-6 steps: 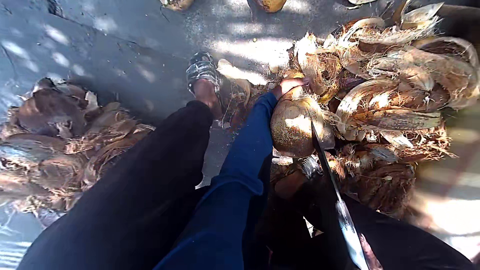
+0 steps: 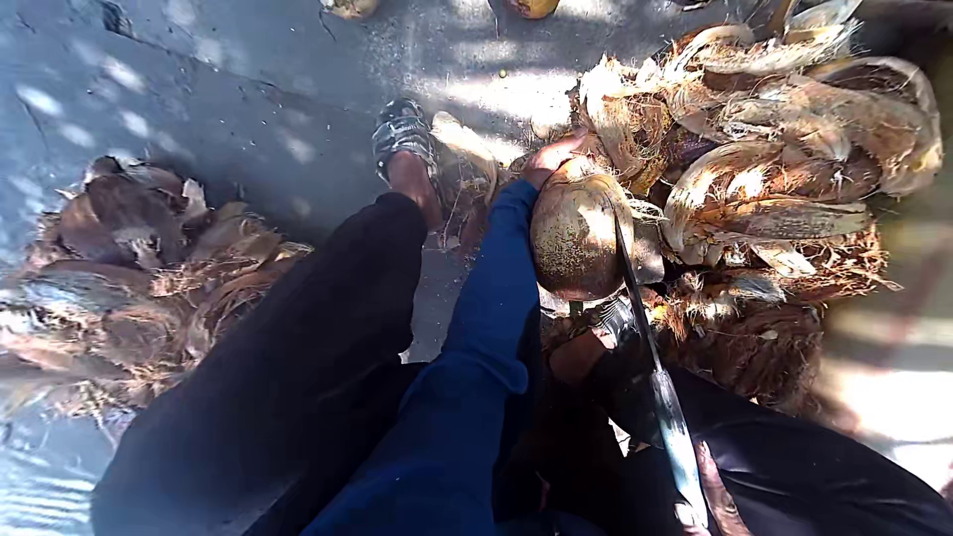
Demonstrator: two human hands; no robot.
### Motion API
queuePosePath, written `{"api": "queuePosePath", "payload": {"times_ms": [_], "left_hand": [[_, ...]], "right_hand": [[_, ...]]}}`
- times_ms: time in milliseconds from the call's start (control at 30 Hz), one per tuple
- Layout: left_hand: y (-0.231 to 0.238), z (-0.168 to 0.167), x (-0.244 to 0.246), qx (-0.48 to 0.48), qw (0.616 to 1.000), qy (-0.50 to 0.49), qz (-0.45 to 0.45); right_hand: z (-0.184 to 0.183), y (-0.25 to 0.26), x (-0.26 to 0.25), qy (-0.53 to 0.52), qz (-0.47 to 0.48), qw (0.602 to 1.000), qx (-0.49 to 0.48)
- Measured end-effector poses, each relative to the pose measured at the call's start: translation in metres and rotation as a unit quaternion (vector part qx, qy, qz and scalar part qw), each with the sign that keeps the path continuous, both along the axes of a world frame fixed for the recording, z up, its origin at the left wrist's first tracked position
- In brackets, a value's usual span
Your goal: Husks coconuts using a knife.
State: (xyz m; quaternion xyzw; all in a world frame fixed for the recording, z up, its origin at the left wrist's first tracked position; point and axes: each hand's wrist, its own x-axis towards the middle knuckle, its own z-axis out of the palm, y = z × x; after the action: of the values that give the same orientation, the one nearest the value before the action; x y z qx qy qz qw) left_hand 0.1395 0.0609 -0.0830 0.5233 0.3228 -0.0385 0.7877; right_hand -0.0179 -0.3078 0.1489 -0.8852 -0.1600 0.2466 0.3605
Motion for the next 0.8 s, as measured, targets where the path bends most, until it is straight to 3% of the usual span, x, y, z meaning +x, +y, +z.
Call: {"api": "queuePosePath", "payload": {"times_ms": [67,133,233,333,467,567,633,667,800], "left_hand": [[0.000,0.011,-0.007,-0.028,0.996,-0.039,0.077],[-0.001,0.025,-0.014,-0.020,0.992,-0.008,0.127],[0.003,0.057,-0.021,0.016,0.987,0.086,0.133],[0.008,0.071,-0.021,-0.019,0.982,0.145,0.123],[-0.003,0.070,-0.034,0.090,0.983,0.101,0.127],[-0.075,0.078,-0.044,0.228,0.953,0.130,0.150],[-0.113,0.087,-0.055,0.329,0.926,0.129,0.135],[-0.120,0.075,-0.058,0.371,0.913,0.119,0.119],[-0.117,0.067,-0.061,0.367,0.919,0.141,0.035]], "right_hand": [[-0.010,-0.013,-0.001,0.002,-0.005,1.000,0.026],[-0.012,-0.016,0.000,0.005,-0.004,0.999,0.054],[-0.023,-0.008,-0.020,-0.009,-0.017,0.997,0.074],[-0.039,-0.004,-0.044,-0.002,-0.043,0.994,0.103],[-0.056,0.010,-0.043,-0.037,-0.082,0.986,0.137],[-0.072,0.057,-0.017,0.017,-0.179,0.977,0.116],[-0.093,0.064,0.024,0.084,-0.209,0.969,0.103],[-0.095,0.060,0.037,0.104,-0.226,0.964,0.093],[-0.109,0.016,0.028,0.104,-0.205,0.969,0.090]]}}
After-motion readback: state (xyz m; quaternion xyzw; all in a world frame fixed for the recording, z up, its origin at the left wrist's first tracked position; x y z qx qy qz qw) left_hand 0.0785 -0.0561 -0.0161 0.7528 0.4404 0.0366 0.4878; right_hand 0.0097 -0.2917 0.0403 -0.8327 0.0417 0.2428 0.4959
